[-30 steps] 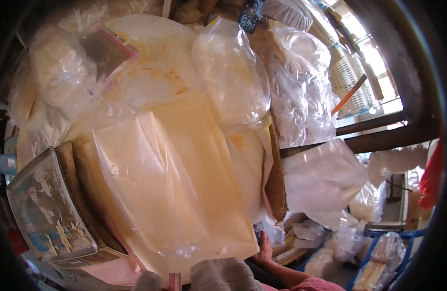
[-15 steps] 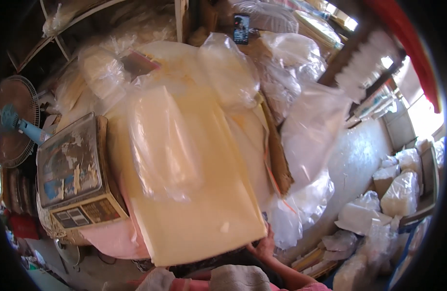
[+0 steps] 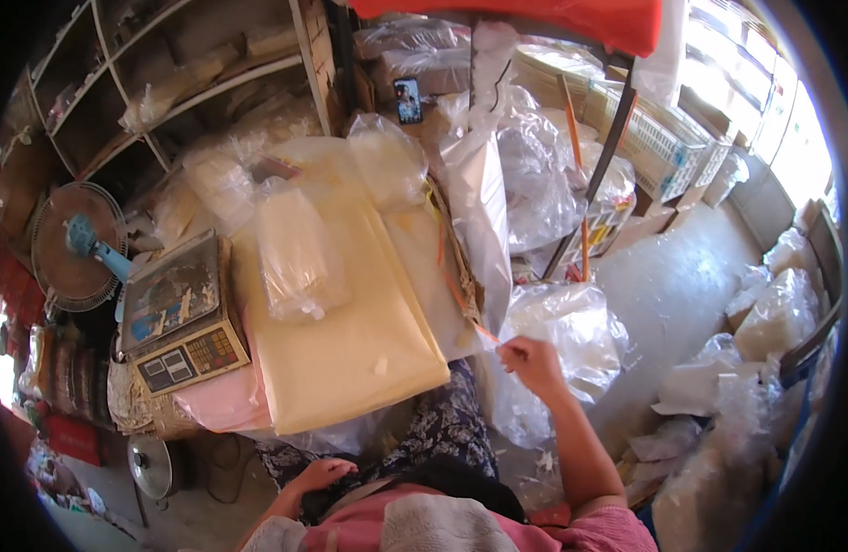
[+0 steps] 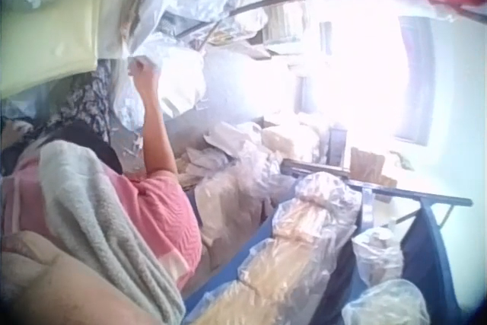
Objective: The person stacks thin translucent sheets onto a digital scale by hand, folding some of the sheets and rearranging them between piles.
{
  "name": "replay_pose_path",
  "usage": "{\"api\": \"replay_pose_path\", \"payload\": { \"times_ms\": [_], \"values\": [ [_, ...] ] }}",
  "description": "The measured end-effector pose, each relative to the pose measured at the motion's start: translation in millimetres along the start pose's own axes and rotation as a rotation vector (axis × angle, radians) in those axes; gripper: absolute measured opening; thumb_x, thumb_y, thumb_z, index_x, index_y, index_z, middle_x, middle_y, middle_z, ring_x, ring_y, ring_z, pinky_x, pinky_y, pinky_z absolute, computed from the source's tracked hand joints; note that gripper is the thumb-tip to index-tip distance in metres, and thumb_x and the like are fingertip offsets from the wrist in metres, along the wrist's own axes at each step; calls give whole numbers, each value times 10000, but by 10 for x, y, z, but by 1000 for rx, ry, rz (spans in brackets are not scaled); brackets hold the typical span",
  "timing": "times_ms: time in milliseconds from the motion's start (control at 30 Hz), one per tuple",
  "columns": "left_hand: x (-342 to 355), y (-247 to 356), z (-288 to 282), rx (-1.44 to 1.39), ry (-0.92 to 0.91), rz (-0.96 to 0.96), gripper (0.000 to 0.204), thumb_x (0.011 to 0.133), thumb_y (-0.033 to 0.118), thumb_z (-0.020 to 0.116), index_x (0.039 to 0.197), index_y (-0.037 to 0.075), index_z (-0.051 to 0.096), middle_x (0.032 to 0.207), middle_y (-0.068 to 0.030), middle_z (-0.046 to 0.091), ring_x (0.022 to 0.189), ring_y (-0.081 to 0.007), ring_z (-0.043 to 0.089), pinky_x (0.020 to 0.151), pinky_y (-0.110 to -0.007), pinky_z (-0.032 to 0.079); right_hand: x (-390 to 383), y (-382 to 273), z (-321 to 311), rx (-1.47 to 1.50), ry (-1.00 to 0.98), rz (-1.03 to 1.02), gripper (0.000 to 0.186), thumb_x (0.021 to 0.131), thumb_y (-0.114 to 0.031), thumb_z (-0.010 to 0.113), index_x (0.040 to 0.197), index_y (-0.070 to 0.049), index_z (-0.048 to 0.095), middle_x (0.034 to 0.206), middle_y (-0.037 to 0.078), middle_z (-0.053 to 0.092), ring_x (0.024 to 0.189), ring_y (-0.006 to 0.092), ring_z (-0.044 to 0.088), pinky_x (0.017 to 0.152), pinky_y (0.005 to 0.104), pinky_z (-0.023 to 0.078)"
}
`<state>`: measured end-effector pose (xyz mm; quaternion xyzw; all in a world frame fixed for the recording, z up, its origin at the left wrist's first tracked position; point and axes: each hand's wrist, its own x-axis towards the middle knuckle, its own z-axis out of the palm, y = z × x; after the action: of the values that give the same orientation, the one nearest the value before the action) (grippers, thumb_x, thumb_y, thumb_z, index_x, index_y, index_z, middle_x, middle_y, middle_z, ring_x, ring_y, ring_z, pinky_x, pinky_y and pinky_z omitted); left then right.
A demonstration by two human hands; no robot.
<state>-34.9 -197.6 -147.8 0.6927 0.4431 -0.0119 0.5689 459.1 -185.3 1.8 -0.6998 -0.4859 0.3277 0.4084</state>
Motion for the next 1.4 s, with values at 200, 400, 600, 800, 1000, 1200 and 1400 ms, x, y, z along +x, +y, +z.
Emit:
{"api": "replay_pose_path", "payload": {
  "times_ms": [200, 400, 600, 800, 1000, 1200, 1400],
  "values": [
    [-204, 35, 345, 152, 119, 162, 329, 947, 335, 571, 1203, 143, 652, 1086, -103, 693, 971, -253, 677, 832, -330, 519, 276, -701, -350, 175, 135, -186, 126, 885, -99, 674, 896, 27, 675, 693, 48, 643, 575, 90, 597, 536, 246, 475],
    [-310, 275, 480, 157, 43, 22, 322, 940, 214, 516, 1243, 151, 608, 1130, -88, 676, 1006, -242, 664, 858, -340, 511, 280, -720, -250, 156, 58, -223, 84, 875, -58, 668, 889, 25, 669, 708, 39, 641, 615, 83, 607, 561, 238, 476],
    [14, 320, 567, 187, 34, -39, 305, 937, 255, 533, 1209, 160, 632, 1109, -122, 679, 986, -313, 656, 824, -398, 514, 331, -439, -304, 222, 132, -150, 112, 876, -49, 666, 957, 28, 669, 786, 40, 661, 619, 85, 592, 595, 230, 482],
    [61, 516, 470, 138, 11, 73, 319, 931, 208, 535, 1225, 116, 619, 1093, -122, 686, 997, -314, 651, 854, -392, 508, 821, -386, -158, -173, 347, -278, 548, 773, -212, 795, 1247, -20, 598, 1131, 128, 639, 646, 169, 585, 615, 315, 491],
    [155, 835, 375, -78, 50, 47, 333, 965, 191, 533, 1280, 96, 588, 1149, -65, 694, 1059, -181, 658, 894, -293, 499, 1184, -391, -200, -201, 299, -198, 243, 852, -204, 709, 923, 21, 655, 836, 118, 694, 579, 189, 631, 580, 320, 491],
    [171, 1326, 168, -551, -77, 51, 360, 944, 99, 609, 1291, 14, 568, 1200, -81, 657, 1117, -150, 602, 991, -306, 459, 931, -662, -215, 2, 189, -106, 135, 847, -90, 700, 771, 9, 648, 707, 76, 688, 617, 113, 654, 574, 259, 497],
    [53, 2008, -556, -670, 39, 387, 314, 962, 35, 567, 1274, 3, 572, 1212, -53, 633, 1145, -132, 563, 973, -280, 449, 430, -1282, 464, -200, 76, -309, 64, 813, -98, 730, 823, -52, 688, 747, 102, 674, 633, 198, 668, 597, 311, 518]
  ]
}}
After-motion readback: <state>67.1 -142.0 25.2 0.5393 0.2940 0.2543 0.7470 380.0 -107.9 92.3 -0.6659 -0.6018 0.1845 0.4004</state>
